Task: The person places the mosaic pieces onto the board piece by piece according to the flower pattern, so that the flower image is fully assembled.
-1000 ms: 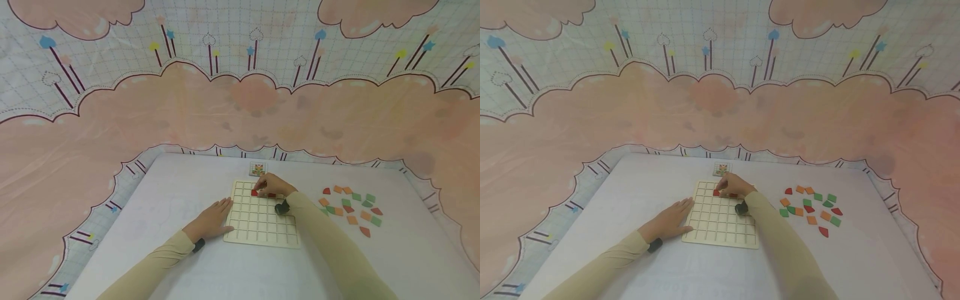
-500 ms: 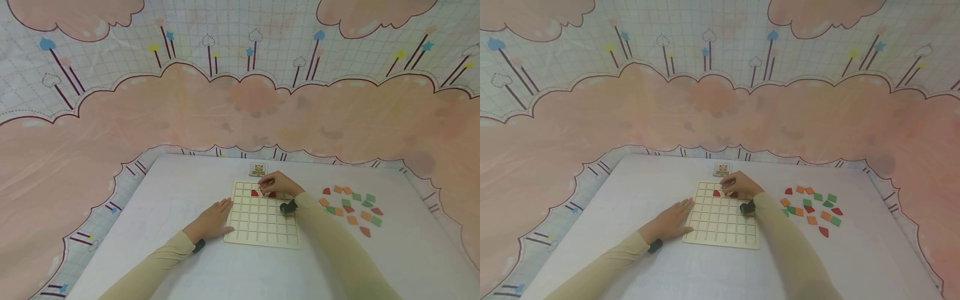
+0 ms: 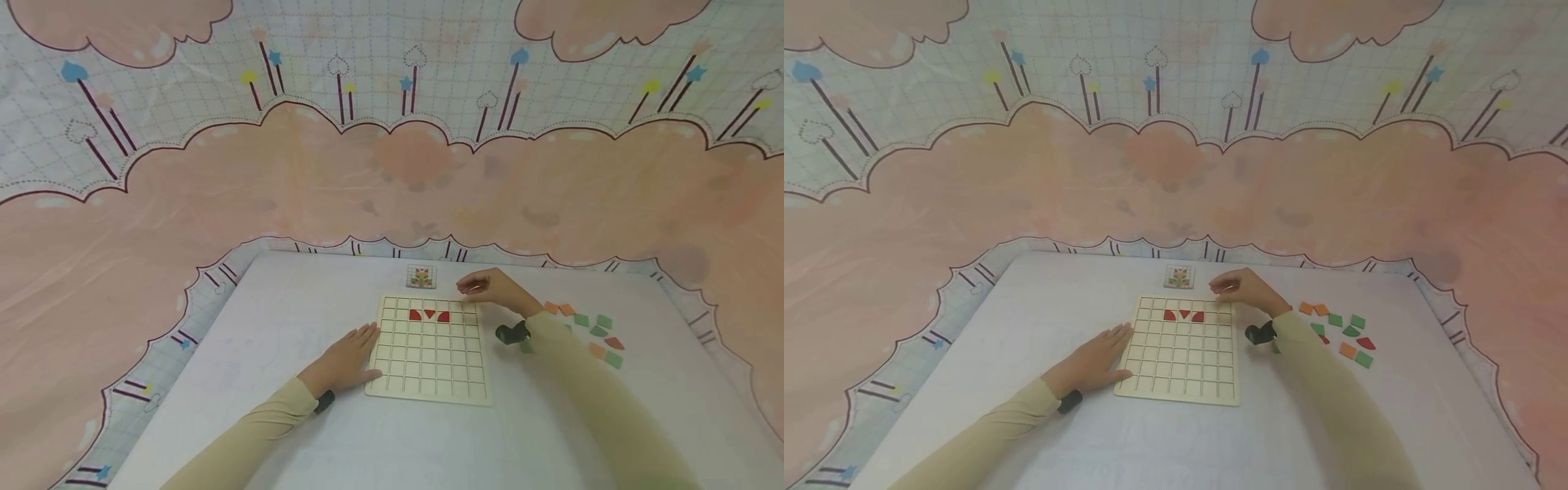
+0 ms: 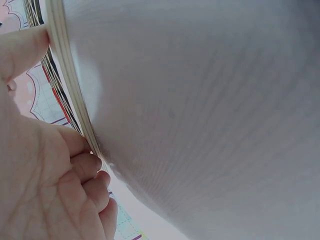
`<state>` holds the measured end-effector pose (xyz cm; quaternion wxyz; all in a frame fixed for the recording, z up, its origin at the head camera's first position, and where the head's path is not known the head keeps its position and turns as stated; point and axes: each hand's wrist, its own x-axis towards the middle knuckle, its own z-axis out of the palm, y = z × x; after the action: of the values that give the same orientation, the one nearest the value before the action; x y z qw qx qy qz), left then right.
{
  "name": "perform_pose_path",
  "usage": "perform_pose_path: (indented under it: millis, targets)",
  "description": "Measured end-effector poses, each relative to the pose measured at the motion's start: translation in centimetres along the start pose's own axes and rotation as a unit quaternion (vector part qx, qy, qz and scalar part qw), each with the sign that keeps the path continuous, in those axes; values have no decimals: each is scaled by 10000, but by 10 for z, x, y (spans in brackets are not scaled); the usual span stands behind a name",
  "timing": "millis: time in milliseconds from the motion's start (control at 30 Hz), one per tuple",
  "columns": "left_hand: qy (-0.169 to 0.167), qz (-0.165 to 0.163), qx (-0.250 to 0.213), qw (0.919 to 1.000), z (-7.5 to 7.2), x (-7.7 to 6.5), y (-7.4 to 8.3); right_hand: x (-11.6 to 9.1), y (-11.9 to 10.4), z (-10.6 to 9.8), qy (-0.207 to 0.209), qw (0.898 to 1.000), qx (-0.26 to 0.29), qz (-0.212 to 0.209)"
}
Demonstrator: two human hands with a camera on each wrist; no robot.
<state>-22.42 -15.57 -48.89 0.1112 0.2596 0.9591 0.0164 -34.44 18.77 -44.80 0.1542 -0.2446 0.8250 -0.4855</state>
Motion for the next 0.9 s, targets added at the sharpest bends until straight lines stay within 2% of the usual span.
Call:
perform_pose_path:
  millis: [133,367,533,600,733,833,900]
  targets:
    - [17,-27,-56,10000,0,0,0,-19,0,-17,17,9999,-93,74]
    - [4,-30,-21,10000,1,2,0,-60,11,-42,158,9975,-429,542]
    - [-5,-6,-59,10000,2,3,0,-93,28,-53,274,9965,-637,473]
    - [-19,-11,-72,10000,2,3,-1,-103,35,-55,324,9952,-777,498]
    - [-16,-30,-18,10000,2,3,-1,-114,46,-53,448,9905,-948,886]
    - [4,-7,12,10000,2,3,-1,-117,51,-49,471,9881,-735,1266]
    - [-1,15,17,10000,1,3,-1,-118,54,-47,480,9876,-632,1354]
